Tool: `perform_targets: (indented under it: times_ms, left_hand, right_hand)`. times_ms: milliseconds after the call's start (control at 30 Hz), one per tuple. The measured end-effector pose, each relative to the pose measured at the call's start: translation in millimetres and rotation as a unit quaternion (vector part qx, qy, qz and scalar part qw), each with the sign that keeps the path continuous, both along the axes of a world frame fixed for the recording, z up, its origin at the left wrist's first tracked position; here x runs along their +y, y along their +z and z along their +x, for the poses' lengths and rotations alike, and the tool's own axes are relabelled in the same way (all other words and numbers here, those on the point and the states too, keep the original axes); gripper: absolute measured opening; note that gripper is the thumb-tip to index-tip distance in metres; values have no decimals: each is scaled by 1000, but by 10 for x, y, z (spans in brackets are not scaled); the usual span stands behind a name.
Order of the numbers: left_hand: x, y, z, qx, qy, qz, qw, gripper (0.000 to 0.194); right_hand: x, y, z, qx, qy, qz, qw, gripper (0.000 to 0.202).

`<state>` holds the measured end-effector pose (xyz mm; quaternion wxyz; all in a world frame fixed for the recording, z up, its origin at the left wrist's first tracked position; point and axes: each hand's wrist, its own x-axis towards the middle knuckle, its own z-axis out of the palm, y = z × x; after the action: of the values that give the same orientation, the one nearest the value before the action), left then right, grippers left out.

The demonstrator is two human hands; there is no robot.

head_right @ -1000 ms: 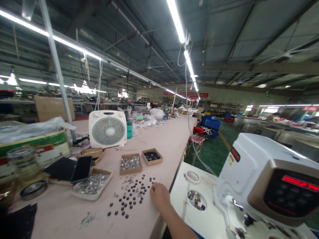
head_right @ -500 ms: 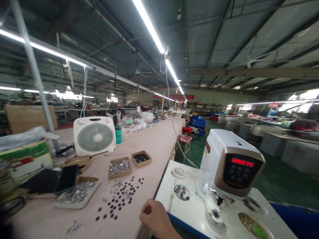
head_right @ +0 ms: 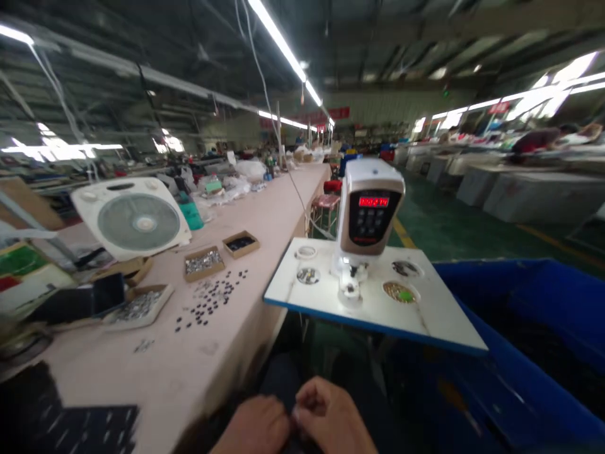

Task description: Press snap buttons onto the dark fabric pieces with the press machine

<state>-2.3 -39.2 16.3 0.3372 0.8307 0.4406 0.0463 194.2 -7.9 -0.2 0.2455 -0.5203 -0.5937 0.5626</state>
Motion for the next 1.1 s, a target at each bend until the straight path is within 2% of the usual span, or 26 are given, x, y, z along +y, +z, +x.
perform_targets:
  times_ms: [33,100,200,333,500,667,933,1100]
  left_hand:
    - [-74,-47,3,25,-3,9,1000,28]
    - [-214,-70,-11,76,-25,116,990,29]
    - [-348,44,-41,85,-50,242,965,24]
    - [-420,229,-51,50,-69,314,945,29]
    - [-455,400,-61,-14,-51,376,925,26]
    - [-460,541,-70,-48,-44,418,906,25]
    - [-486,565,-57,-59,-48,431,899,19]
    - [-491,583,-42,-53,-44,428,901,21]
  right_hand:
    - [-98,79,12,10,-7,-2,1000,14]
    - [-217,210,46,14,-12,12,1000,12]
    - [-318,318,116,9,6,39,999,9]
    - [-421,405,163,8,23,89,996,7]
    - [-468,496,155,18,24,156,987,17]
    - [-502,507,163,23,26,174,984,22]
    - [-536,470,161,53,29,190,980,35]
    - [-577,445,140,54,38,250,966,40]
